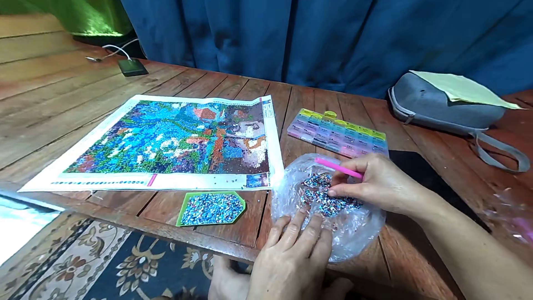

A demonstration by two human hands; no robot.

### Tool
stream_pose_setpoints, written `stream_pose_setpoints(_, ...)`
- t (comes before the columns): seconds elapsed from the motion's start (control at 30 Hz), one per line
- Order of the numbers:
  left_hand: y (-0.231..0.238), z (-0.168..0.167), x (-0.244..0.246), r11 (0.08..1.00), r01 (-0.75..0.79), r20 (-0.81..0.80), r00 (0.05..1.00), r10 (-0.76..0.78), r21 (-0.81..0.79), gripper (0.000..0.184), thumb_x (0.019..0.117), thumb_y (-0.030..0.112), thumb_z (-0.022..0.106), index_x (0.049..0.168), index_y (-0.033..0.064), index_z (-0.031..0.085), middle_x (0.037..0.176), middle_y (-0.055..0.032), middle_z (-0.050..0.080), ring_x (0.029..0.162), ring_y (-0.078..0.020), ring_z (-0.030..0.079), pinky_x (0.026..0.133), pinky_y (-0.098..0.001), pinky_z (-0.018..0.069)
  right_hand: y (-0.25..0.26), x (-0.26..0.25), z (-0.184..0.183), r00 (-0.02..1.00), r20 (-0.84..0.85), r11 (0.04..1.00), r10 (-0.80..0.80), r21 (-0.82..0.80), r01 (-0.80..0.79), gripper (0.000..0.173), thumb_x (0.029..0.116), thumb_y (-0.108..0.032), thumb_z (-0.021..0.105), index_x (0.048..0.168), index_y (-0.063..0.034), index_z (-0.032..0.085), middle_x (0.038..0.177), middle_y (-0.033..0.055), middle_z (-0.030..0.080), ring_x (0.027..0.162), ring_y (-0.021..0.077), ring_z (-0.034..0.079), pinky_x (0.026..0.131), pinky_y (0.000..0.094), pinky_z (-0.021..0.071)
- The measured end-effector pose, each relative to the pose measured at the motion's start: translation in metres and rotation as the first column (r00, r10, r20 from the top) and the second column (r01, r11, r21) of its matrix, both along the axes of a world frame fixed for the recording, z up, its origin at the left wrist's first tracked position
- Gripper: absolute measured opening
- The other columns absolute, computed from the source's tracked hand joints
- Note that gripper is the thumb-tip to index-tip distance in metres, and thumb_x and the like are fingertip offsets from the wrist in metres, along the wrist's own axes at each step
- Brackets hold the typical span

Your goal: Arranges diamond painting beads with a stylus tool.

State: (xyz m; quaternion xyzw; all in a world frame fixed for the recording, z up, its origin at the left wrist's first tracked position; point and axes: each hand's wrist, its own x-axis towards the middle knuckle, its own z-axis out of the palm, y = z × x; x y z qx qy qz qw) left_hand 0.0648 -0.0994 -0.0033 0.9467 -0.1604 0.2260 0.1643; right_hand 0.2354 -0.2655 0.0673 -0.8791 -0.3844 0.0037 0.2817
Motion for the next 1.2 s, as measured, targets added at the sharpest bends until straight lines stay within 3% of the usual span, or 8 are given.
stream_pose_setpoints(0.1, 0.0, 0.0, 0.0, 1.0, -0.003, 0.003, 1.0, 0.003, 0.002, 0.051, 0.0959, 0.055, 0.057, 0.124, 0.0159, 0.072, 0.136, -0.0025, 0.069, 0.13, -0.027, 0.062, 0.107, -0.0489, 0.0468, 0.007, -0.007, -0.002, 1.0, -0.015, 0.997, -0.014, -0.07, 0.013, 0.016, 0.0777, -0.019, 0.088, 0.074, -0.015, 0.073, 0.063, -0.0062, 0.062, 0.057, 0.0042, 0.055, 0.055, 0.0268, 0.044)
stream_pose_setpoints(0.3, 0.0, -0.001, 0.001, 1.0, 0.002, 0.005, 1.0, -0.002, -0.01, 0.05, 0.0944, 0.054, 0.059, 0.123, 0.0154, 0.072, 0.134, -0.0029, 0.069, 0.129, -0.0271, 0.062, 0.106, -0.0488, 0.0478, 0.003, -0.002, -0.002, 0.998, 0.067, 1.0, 0.002, 0.028, -0.004, 0.018, 0.0804, -0.022, 0.084, 0.072, -0.0169, 0.069, 0.061, -0.0087, 0.059, 0.053, 0.0002, 0.051, 0.05, 0.021, 0.0398)
stream_pose_setpoints(0.47, 0.0, 0.001, 0.001, 1.0, 0.005, -0.017, 1.0, -0.005, -0.018, 0.051, 0.094, 0.054, 0.06, 0.124, 0.0152, 0.072, 0.134, -0.0041, 0.069, 0.128, -0.0278, 0.063, 0.106, -0.0486, 0.0476, 0.006, -0.005, -0.002, 0.998, 0.046, 0.993, -0.038, -0.109, 0.043, 0.017, 0.0817, -0.02, 0.086, 0.075, -0.0136, 0.072, 0.063, -0.0042, 0.06, 0.058, 0.0084, 0.055, 0.056, 0.0323, 0.044)
stream_pose_setpoints(0.67, -0.001, 0.008, 0.014, 1.0, 0.012, 0.068, 0.998, -0.01, -0.029, 0.07, 0.0834, 0.061, 0.067, 0.132, 0.0108, 0.067, 0.14, -0.0119, 0.064, 0.132, -0.031, 0.059, 0.108, -0.0509, 0.0457, 0.001, -0.001, 0.003, 0.999, 0.033, 0.999, -0.007, -0.047, 0.009, 0.016, 0.0815, -0.018, 0.085, 0.075, -0.0141, 0.071, 0.063, -0.0055, 0.061, 0.055, 0.0047, 0.054, 0.053, 0.0257, 0.0428)
stream_pose_setpoints(0.73, -0.004, 0.006, 0.018, 0.999, 0.038, 0.062, 0.997, -0.039, 0.006, 0.074, 0.0858, 0.063, 0.063, 0.138, 0.0108, 0.064, 0.146, -0.0117, 0.06, 0.14, -0.0314, 0.053, 0.114, -0.054, 0.0401, 0.0, -0.001, 0.004, 1.0, 0.006, 0.992, 0.011, -0.123, -0.01, 0.015, 0.0808, -0.017, 0.086, 0.076, -0.015, 0.072, 0.064, -0.0056, 0.062, 0.057, 0.0061, 0.056, 0.055, 0.0284, 0.0455)
stream_pose_setpoints(0.83, -0.005, 0.002, 0.019, 0.997, 0.066, -0.012, 0.998, -0.065, 0.049, 0.072, 0.0921, 0.064, 0.054, 0.138, 0.0105, 0.064, 0.145, -0.0108, 0.061, 0.139, -0.0326, 0.054, 0.114, -0.0558, 0.0415, -0.002, 0.001, 0.005, 1.0, 0.013, 0.981, 0.016, -0.193, -0.013, 0.009, 0.0845, -0.012, 0.082, 0.08, -0.0148, 0.075, 0.068, -0.0047, 0.066, 0.062, 0.0084, 0.06, 0.06, 0.0326, 0.0487)
stream_pose_setpoints(1.03, -0.004, 0.003, 0.015, 0.998, 0.06, -0.042, 0.997, -0.058, 0.036, 0.067, 0.0938, 0.063, 0.054, 0.137, 0.0126, 0.066, 0.146, -0.0087, 0.061, 0.14, -0.0315, 0.054, 0.114, -0.0562, 0.0413, -0.001, -0.001, 0.001, 0.998, 0.066, 0.999, 0.0, -0.053, 0.003, 0.009, 0.0824, -0.018, 0.083, 0.079, -0.0157, 0.075, 0.069, -0.0061, 0.066, 0.061, 0.0044, 0.058, 0.057, 0.027, 0.0462)
stream_pose_setpoints(1.2, -0.004, 0.001, 0.014, 0.998, 0.057, -0.026, 0.998, -0.057, 0.035, 0.066, 0.095, 0.062, 0.053, 0.136, 0.0126, 0.067, 0.144, -0.0084, 0.063, 0.138, -0.0314, 0.055, 0.114, -0.0563, 0.0417, 0.003, -0.002, -0.005, 0.993, 0.116, 0.997, 0.029, -0.076, -0.021, 0.006, 0.0894, -0.016, 0.076, 0.085, -0.0131, 0.077, 0.076, -0.0018, 0.067, 0.071, 0.0112, 0.063, 0.067, 0.0366, 0.0511)
